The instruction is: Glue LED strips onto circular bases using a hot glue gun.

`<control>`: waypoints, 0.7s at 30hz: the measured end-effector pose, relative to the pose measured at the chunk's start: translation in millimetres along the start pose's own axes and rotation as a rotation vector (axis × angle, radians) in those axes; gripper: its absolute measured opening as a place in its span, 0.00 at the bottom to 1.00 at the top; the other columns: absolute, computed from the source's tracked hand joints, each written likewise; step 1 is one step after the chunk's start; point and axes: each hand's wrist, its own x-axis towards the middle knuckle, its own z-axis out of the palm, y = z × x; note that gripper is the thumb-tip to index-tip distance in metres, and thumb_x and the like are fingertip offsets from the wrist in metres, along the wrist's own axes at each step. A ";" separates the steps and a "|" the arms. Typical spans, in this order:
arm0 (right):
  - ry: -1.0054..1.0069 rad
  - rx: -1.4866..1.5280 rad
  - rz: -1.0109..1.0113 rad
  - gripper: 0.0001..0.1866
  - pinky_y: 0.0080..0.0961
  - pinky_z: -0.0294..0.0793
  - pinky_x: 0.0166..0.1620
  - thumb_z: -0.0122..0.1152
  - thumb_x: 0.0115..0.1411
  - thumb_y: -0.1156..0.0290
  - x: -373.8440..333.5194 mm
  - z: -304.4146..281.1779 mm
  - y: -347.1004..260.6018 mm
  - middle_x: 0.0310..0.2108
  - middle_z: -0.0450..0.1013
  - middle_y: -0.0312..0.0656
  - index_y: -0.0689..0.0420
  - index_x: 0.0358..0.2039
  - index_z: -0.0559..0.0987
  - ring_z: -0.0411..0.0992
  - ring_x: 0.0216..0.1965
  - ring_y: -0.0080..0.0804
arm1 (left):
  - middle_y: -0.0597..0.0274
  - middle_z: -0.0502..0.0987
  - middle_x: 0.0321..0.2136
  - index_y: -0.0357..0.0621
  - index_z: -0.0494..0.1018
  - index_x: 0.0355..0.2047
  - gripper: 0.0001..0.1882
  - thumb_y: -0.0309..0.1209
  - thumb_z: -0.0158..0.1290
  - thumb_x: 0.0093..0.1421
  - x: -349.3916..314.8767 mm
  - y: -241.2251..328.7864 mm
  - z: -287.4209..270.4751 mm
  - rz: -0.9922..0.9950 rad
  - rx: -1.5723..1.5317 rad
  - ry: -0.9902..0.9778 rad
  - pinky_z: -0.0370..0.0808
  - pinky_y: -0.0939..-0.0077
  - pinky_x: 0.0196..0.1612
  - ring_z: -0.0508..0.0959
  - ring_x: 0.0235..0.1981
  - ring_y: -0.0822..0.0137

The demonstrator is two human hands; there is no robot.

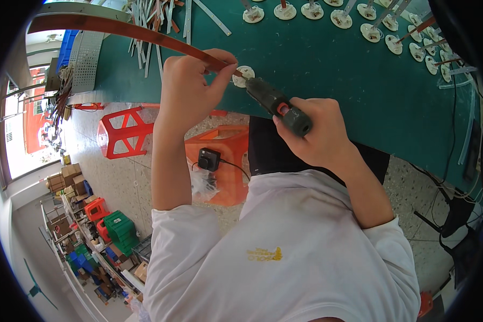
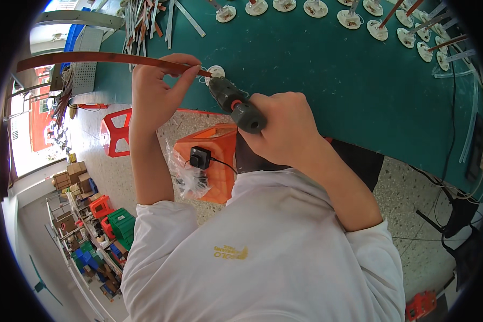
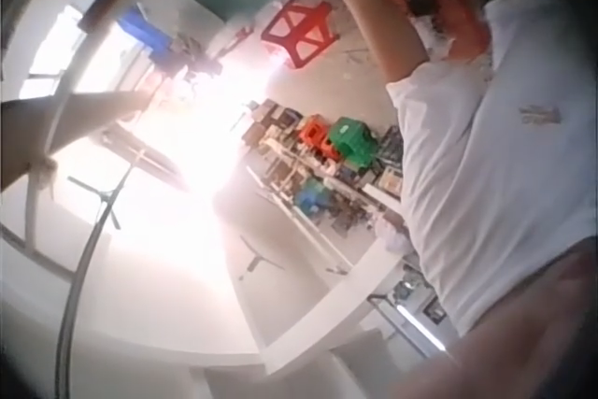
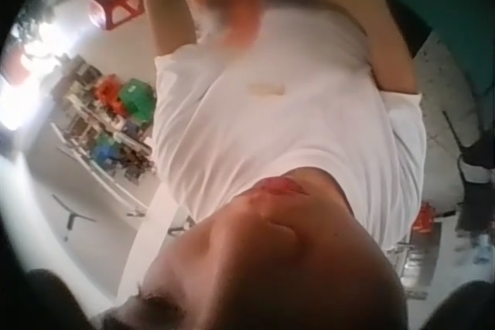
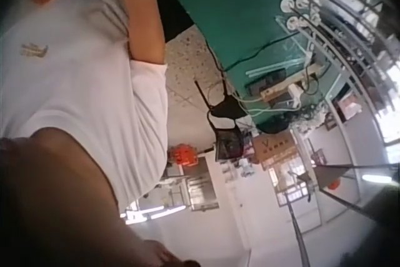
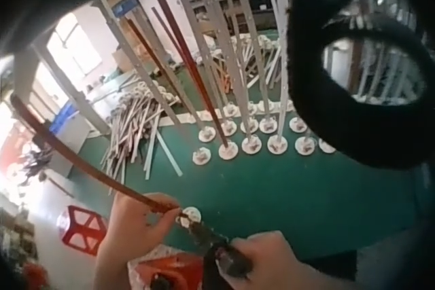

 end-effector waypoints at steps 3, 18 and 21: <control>-0.002 0.001 -0.002 0.12 0.35 0.64 0.22 0.67 0.53 0.70 -0.3 1.4 1.5 0.14 0.67 0.45 0.58 0.19 0.73 0.69 0.17 0.47 | 0.58 0.84 0.23 0.41 0.83 0.32 0.05 0.27 0.62 0.55 -0.6 -3.0 2.9 0.011 -0.006 0.024 0.70 0.78 0.22 0.75 0.14 0.69; 0.017 -0.008 -0.011 0.10 0.34 0.64 0.22 0.67 0.54 0.69 -1.4 1.4 -1.0 0.14 0.68 0.45 0.59 0.21 0.76 0.69 0.16 0.46 | 0.58 0.84 0.23 0.40 0.84 0.33 0.06 0.26 0.61 0.55 -2.2 3.1 -1.0 -0.041 0.001 0.001 0.70 0.78 0.21 0.74 0.13 0.69; 0.031 -0.003 0.002 0.10 0.34 0.65 0.22 0.66 0.54 0.70 -1.9 2.5 -0.8 0.14 0.68 0.45 0.59 0.21 0.77 0.70 0.17 0.46 | 0.58 0.84 0.23 0.39 0.83 0.33 0.06 0.26 0.61 0.55 -1.6 4.5 -1.2 -0.040 0.004 -0.007 0.70 0.79 0.21 0.75 0.14 0.69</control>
